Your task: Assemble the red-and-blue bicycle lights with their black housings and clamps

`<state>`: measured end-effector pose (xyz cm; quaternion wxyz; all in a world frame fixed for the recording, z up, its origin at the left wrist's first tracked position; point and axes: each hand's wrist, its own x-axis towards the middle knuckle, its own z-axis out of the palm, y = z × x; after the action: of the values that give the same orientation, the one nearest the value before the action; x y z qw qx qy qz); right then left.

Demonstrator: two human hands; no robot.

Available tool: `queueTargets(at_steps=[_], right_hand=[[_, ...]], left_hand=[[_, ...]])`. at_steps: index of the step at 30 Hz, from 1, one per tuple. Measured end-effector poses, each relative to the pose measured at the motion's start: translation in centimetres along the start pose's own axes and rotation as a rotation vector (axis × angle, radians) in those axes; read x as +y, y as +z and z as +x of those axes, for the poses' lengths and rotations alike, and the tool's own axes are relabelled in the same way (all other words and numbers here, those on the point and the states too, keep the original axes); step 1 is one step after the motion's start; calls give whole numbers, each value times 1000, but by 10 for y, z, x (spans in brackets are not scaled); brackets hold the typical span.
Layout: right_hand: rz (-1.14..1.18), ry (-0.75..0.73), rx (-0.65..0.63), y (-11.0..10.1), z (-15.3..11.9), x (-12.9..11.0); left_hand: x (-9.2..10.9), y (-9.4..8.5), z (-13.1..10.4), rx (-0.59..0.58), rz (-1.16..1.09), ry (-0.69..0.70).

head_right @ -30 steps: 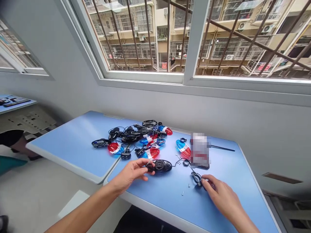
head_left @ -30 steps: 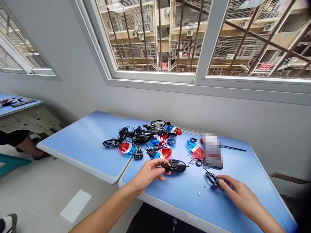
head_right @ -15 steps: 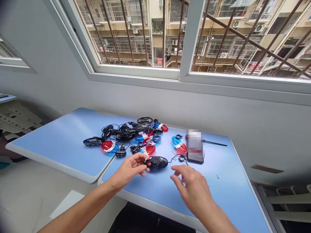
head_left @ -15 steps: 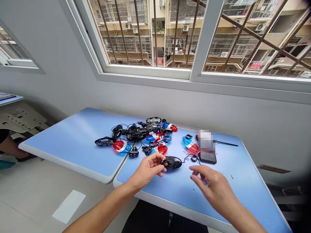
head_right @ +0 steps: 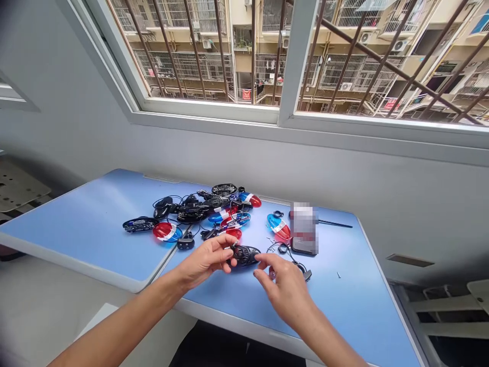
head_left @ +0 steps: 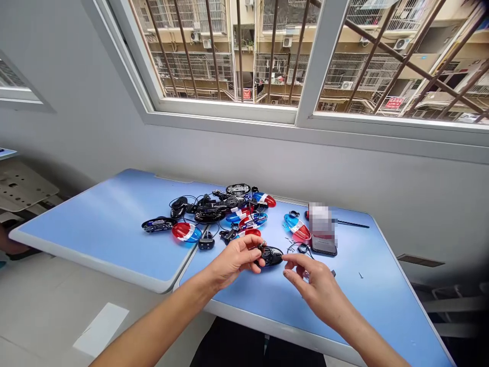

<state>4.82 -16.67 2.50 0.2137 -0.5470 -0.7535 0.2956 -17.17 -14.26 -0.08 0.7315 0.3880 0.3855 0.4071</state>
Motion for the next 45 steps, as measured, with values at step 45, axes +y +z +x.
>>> queueTargets(at_steps=[45], right_hand=[[-170, -56, 64, 24, 54, -1]], left_hand=[[0, -18, 20, 86, 944, 460]])
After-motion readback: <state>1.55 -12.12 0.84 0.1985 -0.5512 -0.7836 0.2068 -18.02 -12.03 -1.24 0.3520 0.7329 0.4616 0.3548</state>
